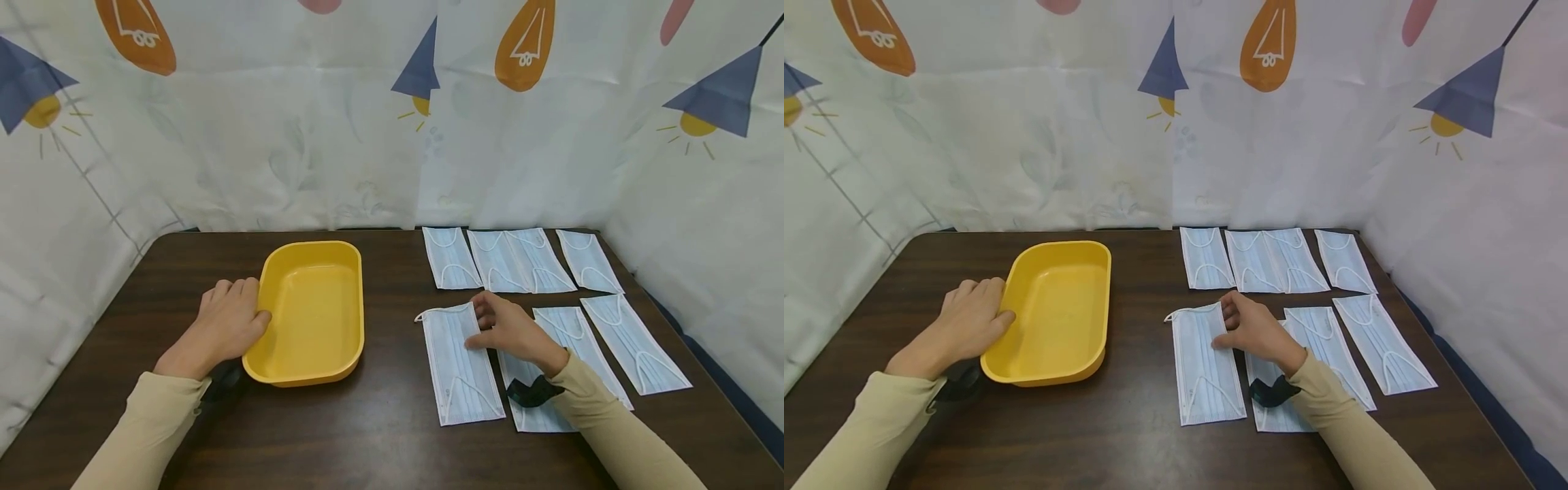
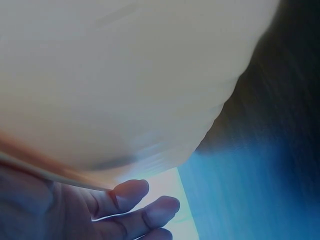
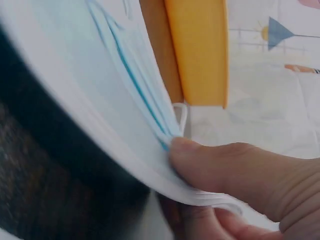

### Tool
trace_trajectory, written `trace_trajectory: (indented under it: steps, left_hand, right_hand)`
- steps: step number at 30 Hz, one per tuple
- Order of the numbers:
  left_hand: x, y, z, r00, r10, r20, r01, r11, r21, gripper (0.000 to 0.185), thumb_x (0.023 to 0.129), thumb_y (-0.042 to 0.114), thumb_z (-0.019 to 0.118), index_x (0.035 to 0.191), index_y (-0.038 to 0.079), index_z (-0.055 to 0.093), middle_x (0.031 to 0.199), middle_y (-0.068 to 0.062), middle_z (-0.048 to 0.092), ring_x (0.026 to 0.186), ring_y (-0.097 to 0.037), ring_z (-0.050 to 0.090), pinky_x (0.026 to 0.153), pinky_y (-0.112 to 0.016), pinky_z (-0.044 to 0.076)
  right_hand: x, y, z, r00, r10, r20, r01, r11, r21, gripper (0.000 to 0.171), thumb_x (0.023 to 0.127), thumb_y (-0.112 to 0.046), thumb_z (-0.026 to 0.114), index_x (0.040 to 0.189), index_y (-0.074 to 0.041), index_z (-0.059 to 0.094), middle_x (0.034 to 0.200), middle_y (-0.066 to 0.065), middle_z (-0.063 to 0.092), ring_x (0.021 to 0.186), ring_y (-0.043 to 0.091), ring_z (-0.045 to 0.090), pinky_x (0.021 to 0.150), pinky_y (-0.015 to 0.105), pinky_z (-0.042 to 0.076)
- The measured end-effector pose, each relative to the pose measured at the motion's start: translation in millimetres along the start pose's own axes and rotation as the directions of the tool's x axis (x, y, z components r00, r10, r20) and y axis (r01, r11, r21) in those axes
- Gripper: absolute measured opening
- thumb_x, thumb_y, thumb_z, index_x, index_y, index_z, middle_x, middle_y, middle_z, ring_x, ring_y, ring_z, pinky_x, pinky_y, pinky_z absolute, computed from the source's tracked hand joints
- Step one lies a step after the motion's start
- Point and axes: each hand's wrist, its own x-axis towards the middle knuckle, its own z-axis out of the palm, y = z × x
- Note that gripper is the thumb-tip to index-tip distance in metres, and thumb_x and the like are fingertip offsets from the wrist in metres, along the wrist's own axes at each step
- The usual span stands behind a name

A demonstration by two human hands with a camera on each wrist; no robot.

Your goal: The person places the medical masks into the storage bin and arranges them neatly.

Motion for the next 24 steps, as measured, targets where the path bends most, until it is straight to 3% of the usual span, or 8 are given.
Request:
trace_trajectory:
  steps: [4,8,15,21,24]
  left_hand:
    - [-0.2,0.5,0.2,1.0,0.0,-0.003,0.0,1.0,-0.003,0.033,0.099,0.025,0.047,0.114,-0.005,0.046,0.095,-0.014,0.05,0.1,-0.04,0.038,0.087,-0.055,0.033]
    - [-0.3,1.9,-0.1,1.0,-0.001,-0.007,0.001,1.0,-0.004,0.032,0.099,0.024,0.047,0.113,-0.005,0.046,0.095,-0.014,0.05,0.101,-0.04,0.038,0.088,-0.055,0.033]
    - [-1.9,2.1,2.0,1.0,0.004,-0.019,-0.004,1.0,0.012,0.032,0.098,0.024,0.048,0.112,-0.005,0.047,0.097,-0.016,0.049,0.098,-0.039,0.038,0.085,-0.052,0.033]
    - [-3.3,3.0,1.7,0.998,0.015,-0.058,-0.012,0.999,0.05,0.032,0.098,0.024,0.048,0.111,-0.006,0.048,0.1,-0.019,0.048,0.097,-0.04,0.037,0.084,-0.053,0.032]
    - [-3.4,3.8,1.8,0.998,0.016,-0.065,-0.013,0.998,0.054,0.033,0.098,0.024,0.048,0.111,-0.006,0.048,0.101,-0.02,0.049,0.097,-0.04,0.038,0.085,-0.054,0.033]
  right_hand:
    - [0.4,-0.4,1.4,0.999,-0.032,-0.018,0.032,0.999,-0.004,0.043,0.078,-0.02,0.088,0.112,-0.007,0.064,0.101,0.008,0.072,0.087,0.015,0.066,0.076,0.03,0.053]
    - [0.3,1.6,2.1,0.998,-0.068,-0.012,0.068,0.998,0.001,0.033,0.082,-0.019,0.085,0.106,-0.007,0.067,0.097,0.007,0.072,0.086,0.015,0.066,0.074,0.027,0.053]
    - [-1.3,5.1,3.5,0.996,-0.08,0.047,0.078,0.996,0.053,0.024,0.093,-0.018,0.074,0.11,-0.007,0.061,0.093,0.007,0.07,0.077,0.015,0.061,0.063,0.027,0.051]
    - [-1.2,3.8,1.8,0.992,-0.018,0.125,-0.001,0.989,0.151,0.024,0.102,-0.018,0.061,0.121,-0.007,0.051,0.079,0.003,0.062,0.059,0.011,0.049,0.053,0.028,0.044]
    - [-0.5,4.7,1.3,0.987,0.028,0.16,-0.063,0.975,0.215,0.037,0.099,-0.019,0.066,0.128,-0.005,0.047,0.085,0.005,0.07,0.065,0.014,0.06,0.056,0.03,0.05]
